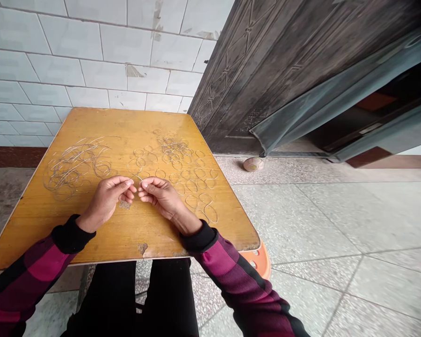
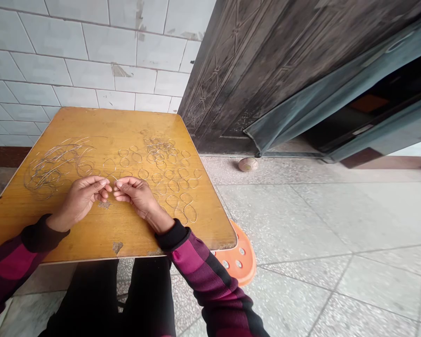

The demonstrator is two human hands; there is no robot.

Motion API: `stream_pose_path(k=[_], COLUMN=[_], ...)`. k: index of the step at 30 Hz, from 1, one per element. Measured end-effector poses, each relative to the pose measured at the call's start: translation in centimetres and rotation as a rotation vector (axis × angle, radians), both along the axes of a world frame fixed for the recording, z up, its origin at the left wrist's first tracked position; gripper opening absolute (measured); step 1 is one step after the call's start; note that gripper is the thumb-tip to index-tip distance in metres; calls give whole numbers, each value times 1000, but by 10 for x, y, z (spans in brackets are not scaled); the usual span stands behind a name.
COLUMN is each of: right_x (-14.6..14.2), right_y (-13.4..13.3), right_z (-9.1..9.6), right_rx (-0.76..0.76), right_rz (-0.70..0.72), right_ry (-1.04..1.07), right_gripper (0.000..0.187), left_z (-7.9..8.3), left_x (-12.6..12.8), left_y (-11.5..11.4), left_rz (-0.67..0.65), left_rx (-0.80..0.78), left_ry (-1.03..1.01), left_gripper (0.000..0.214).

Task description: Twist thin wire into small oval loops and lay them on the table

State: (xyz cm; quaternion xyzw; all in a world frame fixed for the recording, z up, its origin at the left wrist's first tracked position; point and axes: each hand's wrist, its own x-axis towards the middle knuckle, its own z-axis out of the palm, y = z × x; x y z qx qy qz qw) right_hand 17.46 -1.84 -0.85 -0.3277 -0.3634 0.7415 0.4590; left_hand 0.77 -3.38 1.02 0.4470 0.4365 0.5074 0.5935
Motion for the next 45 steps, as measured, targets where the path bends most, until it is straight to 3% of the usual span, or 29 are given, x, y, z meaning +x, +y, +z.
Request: stream_pose_path(k=[14,19,25,29,32,36,40,45], right_x=[0,3,17,38,56,69,64,58], right_y=[3,6,6,-15,-42,-72,-79,-81], right_z=[-3,-1,21,34,25,-4,-27,-31], right_rx=[53,89,214,225,152,35,-10,70], right_rz=[-54,-99,-225,-184,-154,-172,-176,-228], right_ry=[-57,-121,-229,-311,-378,-396,-430,-560], right_gripper=[31,31,25,20,23,32,36,32], left_z=[-2,0,-4,-8,-7,-7,-11,-14], left_x=[-2,-5,-12,-14,-14,-12,-11,-12], left_y=[-1,4,15,17,15,13,14,16], left_rz=[12,107,215,207,192,161,139,127], left_rx=[10,37,120,159,192,211,229,238], left_ry=[11,66,147,182,208,255,300,341], left_gripper=[26,30,25,22,20,18,16,17])
